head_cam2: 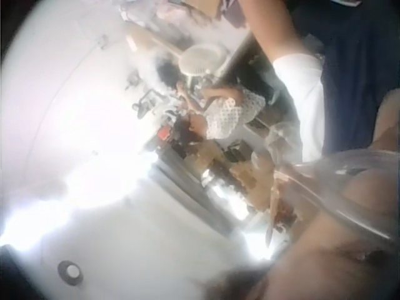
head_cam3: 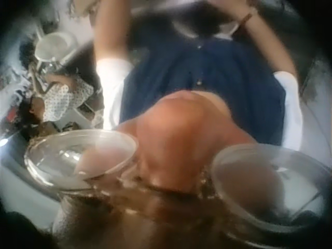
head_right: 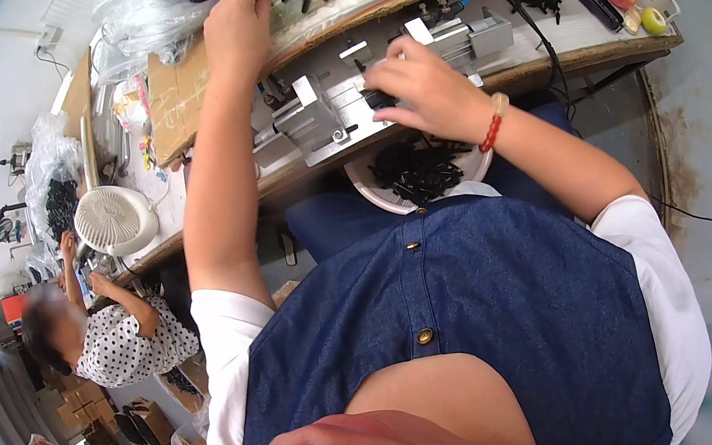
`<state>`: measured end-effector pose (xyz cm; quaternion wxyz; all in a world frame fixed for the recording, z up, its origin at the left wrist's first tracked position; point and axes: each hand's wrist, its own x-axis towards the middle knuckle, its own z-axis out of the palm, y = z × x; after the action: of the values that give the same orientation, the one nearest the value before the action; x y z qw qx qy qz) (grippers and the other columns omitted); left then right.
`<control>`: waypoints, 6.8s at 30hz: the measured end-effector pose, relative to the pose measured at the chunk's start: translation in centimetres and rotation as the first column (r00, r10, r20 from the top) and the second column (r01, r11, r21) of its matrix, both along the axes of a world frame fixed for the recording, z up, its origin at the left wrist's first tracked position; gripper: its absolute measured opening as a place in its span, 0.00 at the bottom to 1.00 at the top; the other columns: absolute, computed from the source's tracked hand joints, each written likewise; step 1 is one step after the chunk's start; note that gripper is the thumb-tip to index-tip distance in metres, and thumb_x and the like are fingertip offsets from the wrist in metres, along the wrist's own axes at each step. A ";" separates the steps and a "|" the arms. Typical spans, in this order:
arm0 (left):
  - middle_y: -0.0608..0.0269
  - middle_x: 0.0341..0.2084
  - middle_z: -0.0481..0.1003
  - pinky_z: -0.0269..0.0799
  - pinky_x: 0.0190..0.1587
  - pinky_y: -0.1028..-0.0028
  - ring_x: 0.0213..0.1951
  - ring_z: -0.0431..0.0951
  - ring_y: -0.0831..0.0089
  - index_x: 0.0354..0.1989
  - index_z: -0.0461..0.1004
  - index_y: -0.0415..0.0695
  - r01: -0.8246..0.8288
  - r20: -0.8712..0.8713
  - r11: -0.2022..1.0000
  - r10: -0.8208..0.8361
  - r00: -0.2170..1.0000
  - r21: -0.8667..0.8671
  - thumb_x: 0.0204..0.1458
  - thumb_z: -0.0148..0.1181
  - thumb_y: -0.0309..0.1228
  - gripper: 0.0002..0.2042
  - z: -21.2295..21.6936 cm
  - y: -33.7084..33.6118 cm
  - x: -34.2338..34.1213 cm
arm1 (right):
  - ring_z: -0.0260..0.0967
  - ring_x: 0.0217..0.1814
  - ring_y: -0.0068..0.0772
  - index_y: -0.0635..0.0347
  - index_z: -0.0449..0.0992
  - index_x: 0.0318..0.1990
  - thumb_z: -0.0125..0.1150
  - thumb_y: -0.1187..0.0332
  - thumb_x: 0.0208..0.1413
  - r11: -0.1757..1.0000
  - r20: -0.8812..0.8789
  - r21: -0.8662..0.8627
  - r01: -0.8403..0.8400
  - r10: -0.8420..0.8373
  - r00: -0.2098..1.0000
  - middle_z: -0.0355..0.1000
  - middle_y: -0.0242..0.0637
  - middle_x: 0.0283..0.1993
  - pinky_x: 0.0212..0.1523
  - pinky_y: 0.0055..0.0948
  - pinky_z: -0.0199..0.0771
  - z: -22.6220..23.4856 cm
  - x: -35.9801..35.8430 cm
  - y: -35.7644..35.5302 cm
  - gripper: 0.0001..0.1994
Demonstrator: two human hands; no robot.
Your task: The person sits at a workbench and repeatedly picks up small black plastic components from a pile. They insert each component into a metal jig, press down a lever to process it, and then drop the finished piece into a white bowl. The process is repeated continuously for the duration of the clip.
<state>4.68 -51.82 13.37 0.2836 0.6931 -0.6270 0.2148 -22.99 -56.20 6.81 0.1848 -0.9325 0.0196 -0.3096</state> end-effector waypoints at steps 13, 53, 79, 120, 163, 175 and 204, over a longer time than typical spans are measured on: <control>0.61 0.43 0.82 0.78 0.44 0.81 0.45 0.83 0.76 0.57 0.79 0.39 0.209 -0.891 0.966 -0.223 0.394 -0.150 0.57 0.65 0.17 0.18 -2.2 8.7 -10.1 | 0.70 0.54 0.57 0.61 0.78 0.51 0.60 0.70 0.63 0.959 -0.037 -0.045 0.280 -0.282 0.959 0.73 0.51 0.50 0.58 0.46 0.70 2.8 9.8 -23.9 0.11; 0.60 0.48 0.72 0.79 0.29 0.79 0.26 0.80 0.79 0.46 0.84 0.43 0.104 -0.596 0.981 -0.183 0.782 -0.165 0.53 0.71 0.20 0.13 -10.9 13.2 -15.2 | 0.68 0.59 0.43 0.54 0.79 0.49 0.65 0.73 0.53 0.992 0.004 -0.086 0.088 -0.088 0.996 0.73 0.33 0.59 0.58 0.42 0.67 -0.1 -1.9 2.2 0.14; 0.67 0.40 0.77 0.80 0.34 0.68 0.34 0.82 0.65 0.47 0.82 0.51 0.354 -0.448 0.934 -0.296 0.844 0.049 0.54 0.69 0.28 0.12 -6.6 18.5 -18.2 | 0.67 0.35 0.10 0.61 0.79 0.44 0.57 0.65 0.71 0.010 0.194 0.979 -0.202 0.237 0.952 0.73 0.23 0.37 0.38 0.14 0.70 -3.1 -3.8 3.6 0.09; 0.61 0.46 0.78 0.74 0.50 0.62 0.54 0.77 0.59 0.41 0.85 0.48 0.254 -0.408 0.795 -0.009 0.913 0.551 0.49 0.61 0.23 0.12 -21.2 20.2 -14.5 | 0.80 0.50 0.42 0.55 0.81 0.54 0.60 0.58 0.66 0.810 -0.669 0.584 -0.050 0.515 0.536 0.82 0.40 0.49 0.55 0.42 0.75 -9.6 -3.6 1.5 0.16; 0.56 0.36 0.81 0.78 0.44 0.62 0.39 0.82 0.56 0.42 0.80 0.44 0.174 -0.047 0.975 -0.182 0.982 -0.136 0.56 0.64 0.27 0.06 0.7 1.3 2.2 | 0.68 0.56 0.41 0.57 0.79 0.45 0.65 0.73 0.55 0.987 -0.074 -0.123 0.100 -0.110 0.991 0.74 0.32 0.58 0.58 0.38 0.71 -1.5 0.3 2.5 0.10; 0.68 0.45 0.82 0.76 0.43 0.75 0.39 0.79 0.79 0.45 0.85 0.43 0.152 -0.675 0.954 -0.290 0.679 -0.257 0.56 0.65 0.19 0.10 -2.7 4.1 3.0 | 0.69 0.57 0.41 0.55 0.79 0.45 0.69 0.63 0.55 0.987 -0.026 -0.132 0.092 -0.096 0.995 0.76 0.31 0.57 0.57 0.40 0.68 -0.7 1.5 1.0 0.13; 0.64 0.53 0.81 0.82 0.41 0.70 0.39 0.85 0.66 0.46 0.85 0.50 0.070 -0.516 0.995 -0.098 0.851 -0.074 0.53 0.71 0.29 0.11 -11.8 10.0 -12.8 | 0.72 0.33 0.17 0.62 0.78 0.44 0.65 0.71 0.65 0.757 0.234 0.651 0.062 -0.278 0.931 0.76 0.25 0.34 0.36 0.19 0.70 5.5 4.4 -10.0 0.05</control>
<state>-8.12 -41.85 1.62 0.4693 0.6894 -0.5513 0.0239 -18.57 -66.22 12.28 0.4588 -0.7474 0.1786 -0.4460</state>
